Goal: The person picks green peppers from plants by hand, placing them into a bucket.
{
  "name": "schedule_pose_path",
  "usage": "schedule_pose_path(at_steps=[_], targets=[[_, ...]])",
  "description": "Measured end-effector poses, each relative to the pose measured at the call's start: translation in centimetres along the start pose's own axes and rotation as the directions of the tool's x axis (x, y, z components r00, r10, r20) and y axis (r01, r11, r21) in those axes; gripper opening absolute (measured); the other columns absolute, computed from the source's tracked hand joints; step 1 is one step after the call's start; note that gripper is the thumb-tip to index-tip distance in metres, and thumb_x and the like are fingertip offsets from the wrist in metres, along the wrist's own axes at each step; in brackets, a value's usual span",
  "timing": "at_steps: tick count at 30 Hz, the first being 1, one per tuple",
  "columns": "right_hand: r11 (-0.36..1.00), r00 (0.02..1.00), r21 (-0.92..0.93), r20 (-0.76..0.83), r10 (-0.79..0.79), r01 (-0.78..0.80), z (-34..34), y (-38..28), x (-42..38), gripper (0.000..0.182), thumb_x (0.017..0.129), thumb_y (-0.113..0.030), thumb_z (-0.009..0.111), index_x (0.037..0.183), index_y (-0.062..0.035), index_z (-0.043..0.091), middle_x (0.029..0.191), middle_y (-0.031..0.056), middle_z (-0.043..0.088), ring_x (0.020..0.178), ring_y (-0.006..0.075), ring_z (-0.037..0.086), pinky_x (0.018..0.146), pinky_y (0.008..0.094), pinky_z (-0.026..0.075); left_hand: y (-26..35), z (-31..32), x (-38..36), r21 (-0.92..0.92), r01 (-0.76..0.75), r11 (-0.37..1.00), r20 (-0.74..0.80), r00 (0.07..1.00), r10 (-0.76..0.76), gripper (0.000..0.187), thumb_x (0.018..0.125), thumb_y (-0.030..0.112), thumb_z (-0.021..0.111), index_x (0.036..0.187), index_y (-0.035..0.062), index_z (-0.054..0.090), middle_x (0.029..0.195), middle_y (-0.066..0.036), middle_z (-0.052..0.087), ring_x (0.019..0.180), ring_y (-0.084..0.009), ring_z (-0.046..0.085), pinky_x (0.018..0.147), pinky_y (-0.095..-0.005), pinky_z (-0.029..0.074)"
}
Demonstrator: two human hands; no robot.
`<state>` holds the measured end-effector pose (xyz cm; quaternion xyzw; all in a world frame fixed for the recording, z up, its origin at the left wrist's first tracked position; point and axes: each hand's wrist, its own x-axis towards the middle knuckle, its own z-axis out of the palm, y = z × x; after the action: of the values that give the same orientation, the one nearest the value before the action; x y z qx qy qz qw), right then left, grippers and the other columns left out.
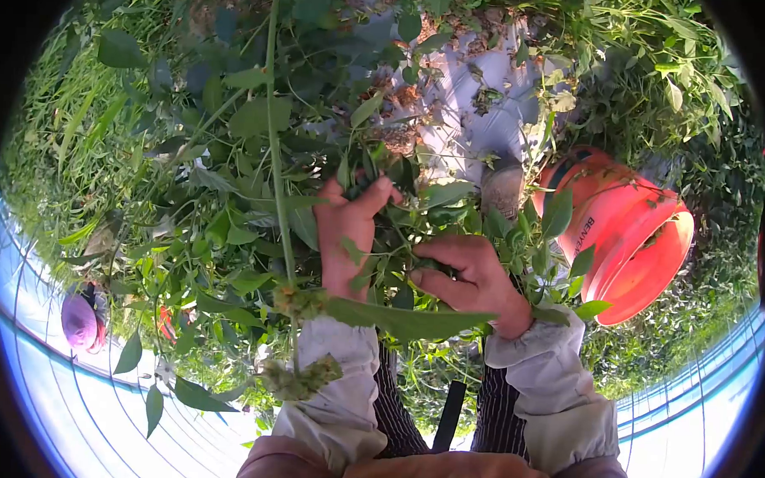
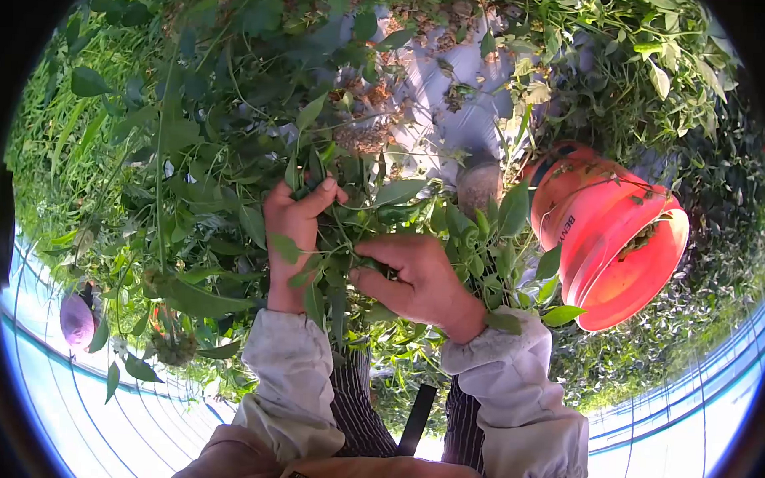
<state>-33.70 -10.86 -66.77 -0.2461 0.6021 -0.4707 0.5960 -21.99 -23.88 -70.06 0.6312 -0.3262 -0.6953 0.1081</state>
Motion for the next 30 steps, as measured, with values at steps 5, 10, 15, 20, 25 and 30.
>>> schedule_pose_path(at_steps=[5, 10, 15, 20, 25, 30], targets=[[0.818, 0.833, 0.352, 0.491, 0.253, -0.456, -1.7, -0.4, -0.9, 0.015, 0.084, -0.008, 0.067, 0.096, 0.0011, 0.067, 0.079, 0.0072, 0.067, 0.065, 0.0131, 0.061, 0.057, 0.0289, 0.047, -0.7, -1.4, 0.7, -0.016, -0.025, 1.000, 0.021, 0.999, 0.025, 0.010, 0.083, 0.001, 0.068, 0.092, -0.0013, 0.065, 0.079, -0.007, 0.065, 0.072, -0.0173, 0.061, 0.075, -0.0304, 0.045], [0.452, 0.739, 0.768, 0.040, 0.672, -0.453, -4.5, 3.1, -1.3, 0.022, 0.086, -0.010, 0.064, 0.106, 0.0000, 0.064, 0.084, 0.0055, 0.065, 0.072, 0.0152, 0.064, 0.061, 0.0281, 0.051, 0.8, -1.4, 0.2, -0.013, 0.017, 1.000, 0.004, 1.000, -0.017, 0.011, 0.084, 0.003, 0.068, 0.092, -0.0004, 0.062, 0.079, -0.006, 0.064, 0.070, -0.0173, 0.060, 0.069, -0.0305, 0.046], [0.389, 0.793, 0.822, 0.118, 0.598, -0.415, -4.5, 5.6, -0.1, 0.030, 0.089, -0.019, 0.068, 0.112, 0.0007, 0.063, 0.084, 0.0037, 0.063, 0.073, 0.0139, 0.063, 0.061, 0.0271, 0.052, 0.9, -1.4, 0.3, 0.040, 0.006, 0.999, 0.013, 1.000, -0.007, 0.010, 0.086, 0.009, 0.067, 0.091, 0.0008, 0.067, 0.072, -0.006, 0.063, 0.073, -0.0152, 0.057, 0.080, -0.0303, 0.042], [0.548, 0.802, 0.637, 0.200, 0.562, -0.543, -2.1, 1.9, 2.2, 0.032, 0.088, -0.020, 0.070, 0.114, -0.0016, 0.064, 0.087, 0.0028, 0.066, 0.068, 0.0099, 0.061, 0.060, 0.0237, 0.050, 0.9, -1.2, 0.3, 0.034, 0.101, 0.994, -0.014, 0.995, -0.101, 0.009, 0.085, 0.008, 0.067, 0.090, 0.0004, 0.067, 0.070, -0.006, 0.062, 0.073, -0.0162, 0.058, 0.078, -0.0298, 0.042], [0.583, 0.818, 0.665, 0.075, 0.570, -0.467, -1.5, 2.6, 2.9, 0.022, 0.084, -0.015, 0.075, 0.102, -0.0035, 0.070, 0.085, -0.0016, 0.064, 0.068, 0.0073, 0.057, 0.058, 0.0236, 0.045, 0.5, -1.3, 0.4, 0.025, 0.060, 0.998, 0.018, 0.998, -0.060, 0.009, 0.086, 0.009, 0.066, 0.091, 0.0017, 0.064, 0.075, -0.005, 0.063, 0.071, -0.0150, 0.058, 0.070, -0.0289, 0.044], [0.856, 0.895, -0.438, -0.209, -0.394, 0.275, 0.0, -1.8, 0.1, 0.024, 0.068, -0.008, 0.079, 0.091, -0.0048, 0.072, 0.076, 0.0007, 0.059, 0.066, 0.0149, 0.058, 0.056, 0.0287, 0.048, 0.2, -2.0, 0.4, 0.024, 0.064, 0.998, -0.027, 0.998, -0.063, 0.013, 0.084, 0.009, 0.069, 0.093, -0.0002, 0.067, 0.072, -0.006, 0.063, 0.069, -0.0157, 0.058, 0.077, -0.0299, 0.043]])
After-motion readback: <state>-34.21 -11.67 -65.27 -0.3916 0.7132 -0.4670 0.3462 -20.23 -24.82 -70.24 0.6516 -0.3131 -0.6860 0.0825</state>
